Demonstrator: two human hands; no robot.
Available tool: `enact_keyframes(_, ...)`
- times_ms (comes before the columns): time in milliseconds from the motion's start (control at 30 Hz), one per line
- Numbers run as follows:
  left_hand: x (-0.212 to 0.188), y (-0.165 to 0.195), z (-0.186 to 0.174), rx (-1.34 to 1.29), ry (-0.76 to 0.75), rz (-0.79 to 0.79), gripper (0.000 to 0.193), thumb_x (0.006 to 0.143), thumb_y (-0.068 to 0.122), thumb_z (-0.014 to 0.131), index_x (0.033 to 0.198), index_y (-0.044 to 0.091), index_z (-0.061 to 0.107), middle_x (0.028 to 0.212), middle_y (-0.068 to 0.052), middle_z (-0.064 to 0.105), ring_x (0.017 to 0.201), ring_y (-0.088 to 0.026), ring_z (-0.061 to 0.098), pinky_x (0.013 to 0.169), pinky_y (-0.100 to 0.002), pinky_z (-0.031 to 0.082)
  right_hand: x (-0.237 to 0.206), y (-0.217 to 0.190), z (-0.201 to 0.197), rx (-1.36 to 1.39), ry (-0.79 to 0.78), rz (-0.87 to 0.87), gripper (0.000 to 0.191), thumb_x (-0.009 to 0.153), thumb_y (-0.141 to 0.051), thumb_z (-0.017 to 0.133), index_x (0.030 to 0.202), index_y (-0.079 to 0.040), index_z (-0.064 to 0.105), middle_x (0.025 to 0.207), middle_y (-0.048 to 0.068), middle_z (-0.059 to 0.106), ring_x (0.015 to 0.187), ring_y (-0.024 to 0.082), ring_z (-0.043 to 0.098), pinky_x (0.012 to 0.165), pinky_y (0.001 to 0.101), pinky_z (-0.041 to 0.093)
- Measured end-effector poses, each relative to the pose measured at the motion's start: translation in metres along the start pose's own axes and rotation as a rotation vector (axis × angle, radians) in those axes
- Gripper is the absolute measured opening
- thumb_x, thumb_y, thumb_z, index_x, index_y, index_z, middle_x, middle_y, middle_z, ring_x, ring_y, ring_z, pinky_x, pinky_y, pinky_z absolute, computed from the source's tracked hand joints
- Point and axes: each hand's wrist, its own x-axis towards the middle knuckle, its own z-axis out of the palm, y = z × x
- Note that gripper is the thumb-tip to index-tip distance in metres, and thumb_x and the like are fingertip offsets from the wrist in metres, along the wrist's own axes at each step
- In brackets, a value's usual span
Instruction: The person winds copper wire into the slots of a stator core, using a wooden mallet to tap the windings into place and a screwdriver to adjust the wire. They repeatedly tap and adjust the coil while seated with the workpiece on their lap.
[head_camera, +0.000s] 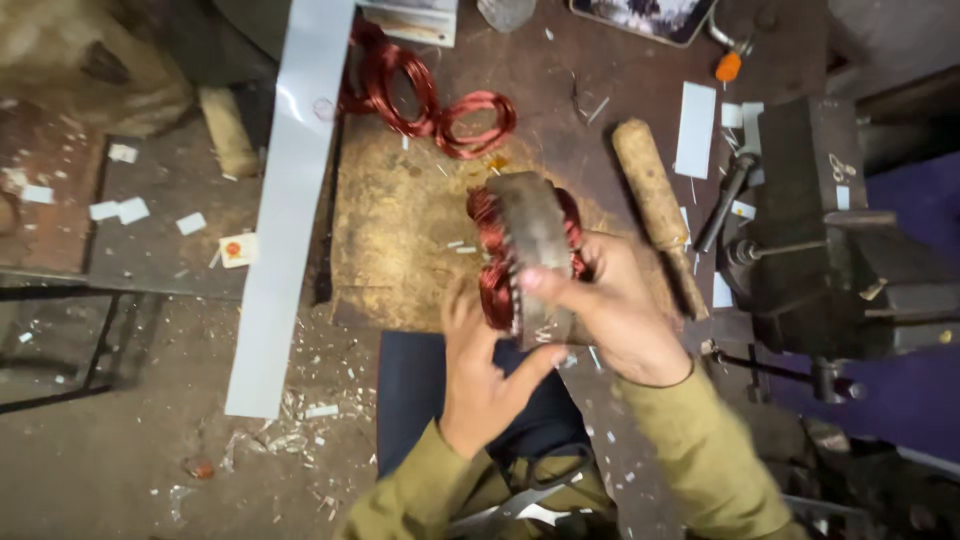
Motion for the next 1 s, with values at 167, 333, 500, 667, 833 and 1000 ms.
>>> enact_keyframes(167, -0.047, -0.004, -0.023, 0.163, 0.089, -0.112, 0.055, 0.078, 0.027, 0.085, 0.120, 0.000, 0.063, 0.120, -0.017, 0.064, 0.119, -0.039, 0.057, 0.114, -0.053, 0.037, 0.014, -0.036, 0.024, -1.258, -0.206, 0.254, 0.048, 0.084, -0.039, 0.087, 0.116, -0.007, 0.070, 0.080, 0.015, 0.073, 0.075, 0.025, 0.071, 0.070, 0.0372, 0.055)
enact_keyframes(333, -0.067, -0.006, -0.042, 0.139, 0.154, -0.151, 0.036, 0.081, 0.017, 0.085, 0.111, 0.005, 0.070, 0.110, -0.012, 0.068, 0.109, -0.035, 0.064, 0.104, -0.046, 0.051, 0.012, 0.007, 0.044, -1.400, -0.215, -0.458, 0.043, 0.073, -0.017, 0.086, 0.107, -0.001, 0.066, 0.094, 0.015, 0.071, 0.092, 0.034, 0.069, 0.072, 0.0433, 0.053)
enact_keyframes(500, -0.049, -0.016, -0.059, 0.211, 0.183, -0.107, 0.035, 0.082, 0.016, 0.086, 0.111, 0.006, 0.069, 0.111, -0.013, 0.067, 0.113, -0.039, 0.062, 0.102, -0.046, 0.050, 0.003, 0.032, 0.030, -1.262, -0.212, -0.574, 0.062, 0.070, -0.024, 0.086, 0.124, -0.003, 0.065, 0.121, 0.014, 0.067, 0.117, 0.034, 0.062, 0.102, 0.0442, 0.048)
enact_keyframes(667, -0.012, -0.024, -0.075, 0.290, -0.013, 0.098, 0.055, 0.082, 0.027, 0.087, 0.125, 0.004, 0.063, 0.124, -0.015, 0.063, 0.123, -0.036, 0.057, 0.117, -0.054, 0.038, -0.021, 0.005, 0.001, -1.055, 0.073, -0.532, 0.076, 0.069, -0.027, 0.092, 0.135, -0.005, 0.061, 0.135, 0.013, 0.063, 0.128, 0.031, 0.059, 0.110, 0.0419, 0.045)
enact_keyframes(833, 0.029, -0.026, -0.067, 0.301, -0.269, 0.213, 0.067, 0.072, 0.033, 0.087, 0.126, 0.001, 0.061, 0.126, -0.015, 0.061, 0.127, -0.036, 0.054, 0.123, -0.063, 0.018, -0.027, 0.014, -0.004, -1.084, -0.056, -0.623, 0.083, 0.063, -0.016, 0.090, 0.138, -0.002, 0.056, 0.138, 0.015, 0.056, 0.128, 0.039, 0.057, 0.110, 0.0449, 0.046)
enact_keyframes(1000, 0.036, -0.033, -0.047, 0.279, -0.258, 0.178, 0.048, 0.070, 0.024, 0.088, 0.112, 0.009, 0.070, 0.110, -0.004, 0.068, 0.108, -0.028, 0.061, 0.127, -0.063, 0.013, -0.009, 0.033, -0.011, -1.050, -0.179, -0.529, 0.062, 0.072, -0.015, 0.086, 0.125, -0.003, 0.056, 0.130, 0.012, 0.058, 0.117, 0.035, 0.064, 0.095, 0.0423, 0.055)
